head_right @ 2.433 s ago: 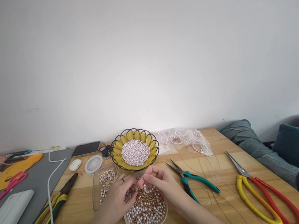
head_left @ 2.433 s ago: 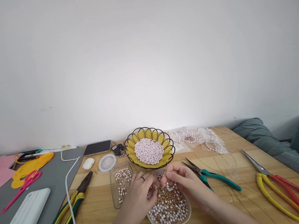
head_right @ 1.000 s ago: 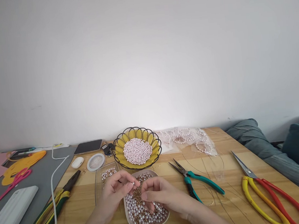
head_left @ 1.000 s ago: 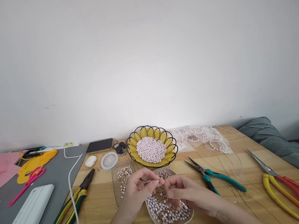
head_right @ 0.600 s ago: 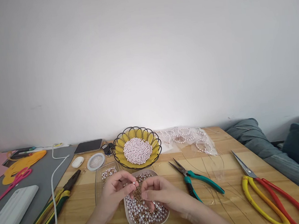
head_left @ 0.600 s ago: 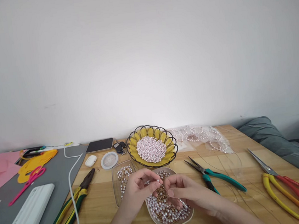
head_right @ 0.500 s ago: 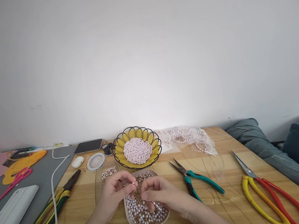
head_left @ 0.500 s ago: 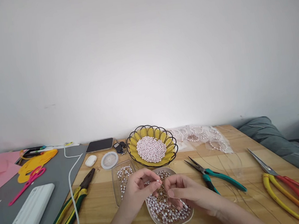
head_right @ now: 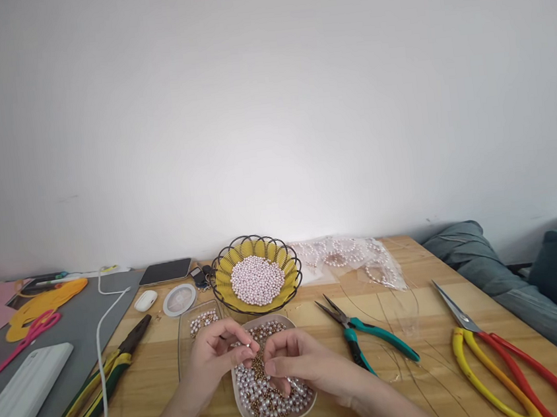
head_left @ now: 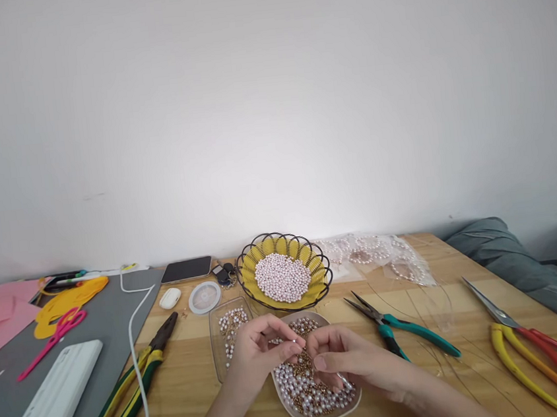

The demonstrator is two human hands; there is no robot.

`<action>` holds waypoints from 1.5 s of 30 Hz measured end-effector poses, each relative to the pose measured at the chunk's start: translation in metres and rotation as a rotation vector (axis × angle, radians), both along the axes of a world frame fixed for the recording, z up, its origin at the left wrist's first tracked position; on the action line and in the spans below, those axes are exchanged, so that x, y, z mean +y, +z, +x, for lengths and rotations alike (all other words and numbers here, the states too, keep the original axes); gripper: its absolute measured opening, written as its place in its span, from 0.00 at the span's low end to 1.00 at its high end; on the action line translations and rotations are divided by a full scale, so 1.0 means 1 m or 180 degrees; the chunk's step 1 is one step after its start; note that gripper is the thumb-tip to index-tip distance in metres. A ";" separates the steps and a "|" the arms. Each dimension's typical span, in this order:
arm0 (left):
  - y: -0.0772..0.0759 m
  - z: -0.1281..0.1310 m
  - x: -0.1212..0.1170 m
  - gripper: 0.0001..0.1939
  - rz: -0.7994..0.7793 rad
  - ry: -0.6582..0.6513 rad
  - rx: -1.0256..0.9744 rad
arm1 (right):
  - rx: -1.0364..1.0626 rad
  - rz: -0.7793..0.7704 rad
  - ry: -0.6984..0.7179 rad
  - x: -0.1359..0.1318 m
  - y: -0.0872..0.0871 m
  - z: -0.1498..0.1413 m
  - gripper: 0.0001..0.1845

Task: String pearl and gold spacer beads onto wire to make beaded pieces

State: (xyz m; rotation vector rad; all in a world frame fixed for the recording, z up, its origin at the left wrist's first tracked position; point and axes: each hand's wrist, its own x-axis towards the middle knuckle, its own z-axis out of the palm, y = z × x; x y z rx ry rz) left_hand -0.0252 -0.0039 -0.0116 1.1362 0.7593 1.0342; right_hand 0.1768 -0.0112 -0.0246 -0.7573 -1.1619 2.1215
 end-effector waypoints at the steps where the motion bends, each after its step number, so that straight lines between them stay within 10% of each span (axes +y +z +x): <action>1: -0.001 0.000 0.001 0.13 0.0000 0.0035 0.0072 | 0.0002 0.0003 -0.0003 0.000 0.000 0.000 0.20; 30: -0.004 -0.005 -0.002 0.13 0.0257 -0.0001 0.0306 | 0.0024 -0.0006 0.0062 0.000 0.002 0.001 0.19; 45: 0.004 -0.008 -0.002 0.03 0.1559 0.0144 0.0682 | -0.0057 -0.0168 -0.0001 0.001 0.002 0.003 0.17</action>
